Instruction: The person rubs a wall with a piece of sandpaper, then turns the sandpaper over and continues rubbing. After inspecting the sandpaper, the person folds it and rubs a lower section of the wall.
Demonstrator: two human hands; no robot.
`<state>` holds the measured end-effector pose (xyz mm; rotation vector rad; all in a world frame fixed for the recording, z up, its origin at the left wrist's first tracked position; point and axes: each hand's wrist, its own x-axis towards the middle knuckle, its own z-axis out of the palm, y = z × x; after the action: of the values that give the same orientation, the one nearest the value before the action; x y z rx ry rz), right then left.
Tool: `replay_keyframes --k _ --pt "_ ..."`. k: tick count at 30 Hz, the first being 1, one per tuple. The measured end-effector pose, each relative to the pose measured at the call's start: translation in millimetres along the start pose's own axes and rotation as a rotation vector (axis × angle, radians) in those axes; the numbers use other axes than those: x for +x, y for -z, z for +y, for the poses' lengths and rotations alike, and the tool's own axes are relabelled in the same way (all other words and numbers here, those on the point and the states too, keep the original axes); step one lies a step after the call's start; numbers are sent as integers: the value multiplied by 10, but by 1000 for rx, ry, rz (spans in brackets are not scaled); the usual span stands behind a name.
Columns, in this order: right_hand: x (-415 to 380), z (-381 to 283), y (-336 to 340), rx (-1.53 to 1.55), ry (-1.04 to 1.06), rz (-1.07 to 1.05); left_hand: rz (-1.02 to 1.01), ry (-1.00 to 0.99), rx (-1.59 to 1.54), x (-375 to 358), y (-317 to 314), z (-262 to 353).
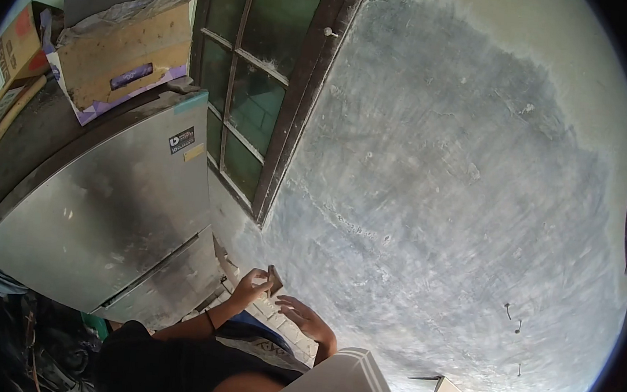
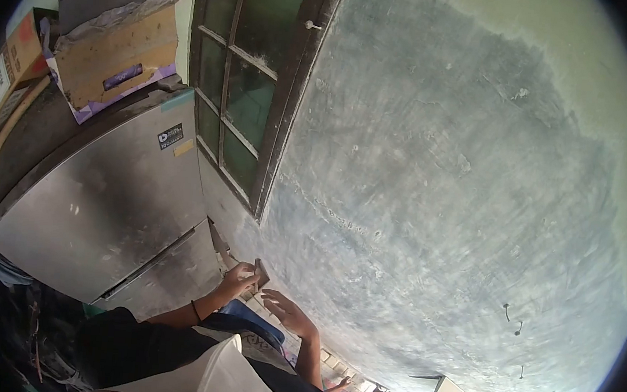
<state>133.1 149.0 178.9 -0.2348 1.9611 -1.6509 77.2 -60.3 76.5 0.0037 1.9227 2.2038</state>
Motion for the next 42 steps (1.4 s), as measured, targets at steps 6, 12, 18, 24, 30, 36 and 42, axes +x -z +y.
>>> replay_keyframes --k 6,12,18,24,30,36,42 --pt "35 80 108 -31 77 33 35 -11 -2 5 38 4" --pt "-11 327 146 -604 -67 113 42 -12 16 1 6 -140" --pt "-78 112 131 -127 -63 20 0 9 34 94 62 -375" --pt "-92 168 274 -36 16 165 8 8 -66 249 127 -448" --pt "-25 283 174 -297 35 255 -47 7 -14 275 111 -407" --pt "41 327 148 -381 85 -16 -79 -4 29 214 18 -405" --pt "101 310 -56 -586 108 457 -85 48 26 128 -7 -298"
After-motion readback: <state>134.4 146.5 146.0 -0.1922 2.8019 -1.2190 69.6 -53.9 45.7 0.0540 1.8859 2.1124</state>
